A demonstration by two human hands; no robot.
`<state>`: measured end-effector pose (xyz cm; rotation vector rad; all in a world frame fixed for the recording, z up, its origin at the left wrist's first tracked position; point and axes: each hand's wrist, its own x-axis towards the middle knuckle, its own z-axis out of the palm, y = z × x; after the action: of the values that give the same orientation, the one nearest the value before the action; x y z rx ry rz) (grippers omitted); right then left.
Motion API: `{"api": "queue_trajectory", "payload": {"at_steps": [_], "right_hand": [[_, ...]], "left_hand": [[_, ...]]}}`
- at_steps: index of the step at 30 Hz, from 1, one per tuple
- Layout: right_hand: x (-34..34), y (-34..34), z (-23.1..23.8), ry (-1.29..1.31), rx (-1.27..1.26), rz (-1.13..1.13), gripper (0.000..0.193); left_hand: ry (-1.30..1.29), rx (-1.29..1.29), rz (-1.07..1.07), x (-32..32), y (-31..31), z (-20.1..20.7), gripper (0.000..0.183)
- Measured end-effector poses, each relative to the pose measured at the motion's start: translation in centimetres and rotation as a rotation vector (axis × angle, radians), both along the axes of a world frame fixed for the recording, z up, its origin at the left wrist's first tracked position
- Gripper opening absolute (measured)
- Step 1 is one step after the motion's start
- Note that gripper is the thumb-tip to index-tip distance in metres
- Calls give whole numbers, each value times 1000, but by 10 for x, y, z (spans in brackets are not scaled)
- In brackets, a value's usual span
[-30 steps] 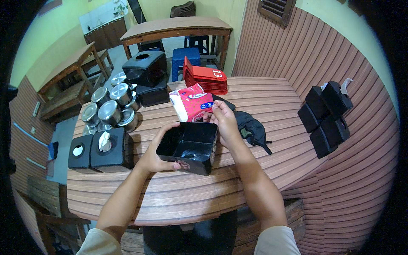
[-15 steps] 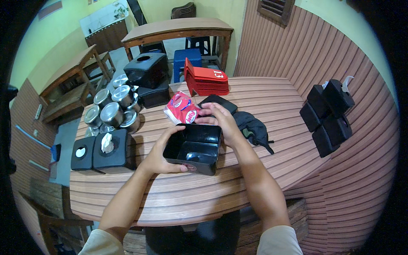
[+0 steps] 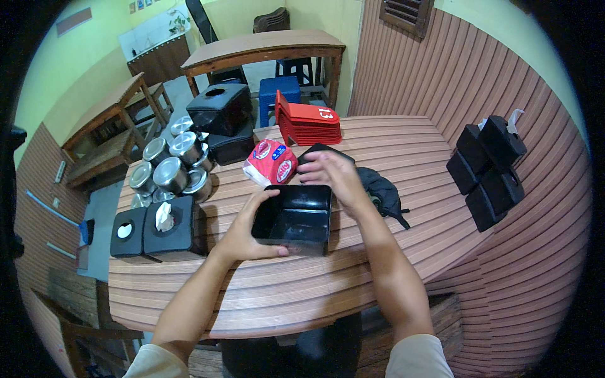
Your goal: The person assembles black tissue boxes by inserting pink tissue packs into the boxes and closing the lids. The person handles multiple boxes one at a time, placing each completed unit on the table.
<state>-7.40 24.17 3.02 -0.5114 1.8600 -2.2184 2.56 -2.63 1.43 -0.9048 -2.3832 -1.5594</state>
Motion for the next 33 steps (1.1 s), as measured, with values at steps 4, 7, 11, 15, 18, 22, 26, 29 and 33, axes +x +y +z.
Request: {"api": "queue_trajectory", "payload": {"at_steps": [4,7,11,15,18,22,26,29,33], "right_hand": [[4,36,20,395,572,-466,45],[13,60,26,630,953,-450,58],[18,60,16,636,1236,-349,68],[10,64,20,315,1092,-360,54],[8,70,29,256,875,-519,37],[7,88,42,171,399,-579,44],[7,111,47,-107,-327,-344,53],[5,119,44,-28,-640,-119,59],[4,115,39,52,-850,83,67]], "left_hand": [[75,-27,177,-2,5,-1,120],[24,-17,240,-2,8,-2,122],[54,-52,250,-1,9,-2,123],[57,-37,236,-1,8,-1,122],[41,-20,239,-2,8,-1,122],[43,-15,244,-2,8,-1,122],[23,-10,241,-3,6,-1,120],[30,-11,230,-4,4,-2,119],[19,53,220,-6,2,-6,118]]}}
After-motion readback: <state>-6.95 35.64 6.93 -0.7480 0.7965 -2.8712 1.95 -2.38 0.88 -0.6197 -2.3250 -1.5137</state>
